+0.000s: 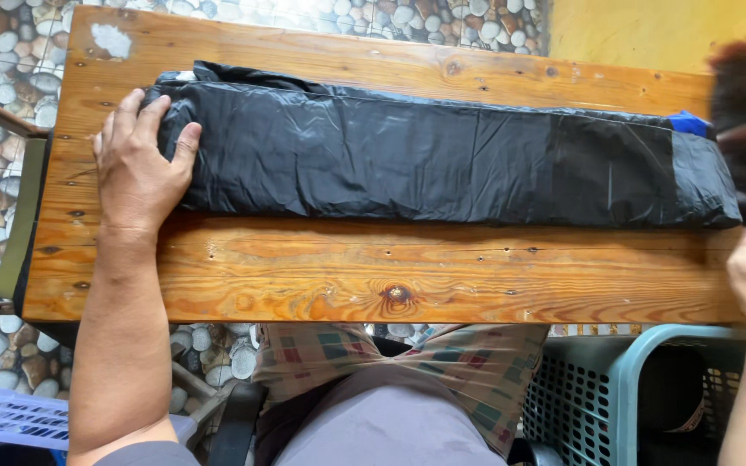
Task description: The person zips a small black pouch closed on a wooden table. They then use a feather duster to brush the pouch and a larger black bag placed on the table. The person folds the larger bag and continues to dust it with the feather duster.
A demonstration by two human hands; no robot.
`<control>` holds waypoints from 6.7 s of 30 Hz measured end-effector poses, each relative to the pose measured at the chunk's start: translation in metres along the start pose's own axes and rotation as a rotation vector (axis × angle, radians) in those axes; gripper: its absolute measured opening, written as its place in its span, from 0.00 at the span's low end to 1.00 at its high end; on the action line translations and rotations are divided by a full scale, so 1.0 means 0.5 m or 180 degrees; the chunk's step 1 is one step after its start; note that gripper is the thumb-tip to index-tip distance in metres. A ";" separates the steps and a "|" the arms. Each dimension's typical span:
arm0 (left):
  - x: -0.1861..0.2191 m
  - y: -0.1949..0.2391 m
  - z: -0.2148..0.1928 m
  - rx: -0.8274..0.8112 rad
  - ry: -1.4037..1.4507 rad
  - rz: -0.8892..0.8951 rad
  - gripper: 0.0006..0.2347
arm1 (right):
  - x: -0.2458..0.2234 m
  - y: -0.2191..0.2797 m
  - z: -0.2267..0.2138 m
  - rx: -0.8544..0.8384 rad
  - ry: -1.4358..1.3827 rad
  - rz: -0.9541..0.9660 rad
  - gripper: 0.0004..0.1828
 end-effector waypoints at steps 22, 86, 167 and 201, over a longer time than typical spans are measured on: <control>0.019 0.011 0.035 0.0347 0.0207 0.0127 0.22 | -1.056 -0.167 -0.301 -0.1543 -0.3061 -0.1505 0.35; 0.259 0.098 -0.240 0.0259 -0.0559 0.2754 0.06 | -0.421 -0.397 -0.191 -0.0812 -0.1401 -0.0439 0.15; -0.005 0.124 0.077 -0.0454 -0.0010 0.0767 0.39 | -0.793 0.103 -0.266 -0.0700 -0.3306 0.1280 0.06; 0.233 -0.020 -0.013 -0.1515 -0.0537 0.1753 0.40 | -0.868 0.109 -0.274 -0.0810 -0.4050 0.0482 0.26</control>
Point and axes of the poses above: each hand's wrist, its own y-axis away from the middle knuckle, its own z-axis out of the palm, x = y × z, the point moved 1 cm from there along -y, towards the middle knuckle, and after that the axes turned 14 degrees about -z, right-handed, at the moved point
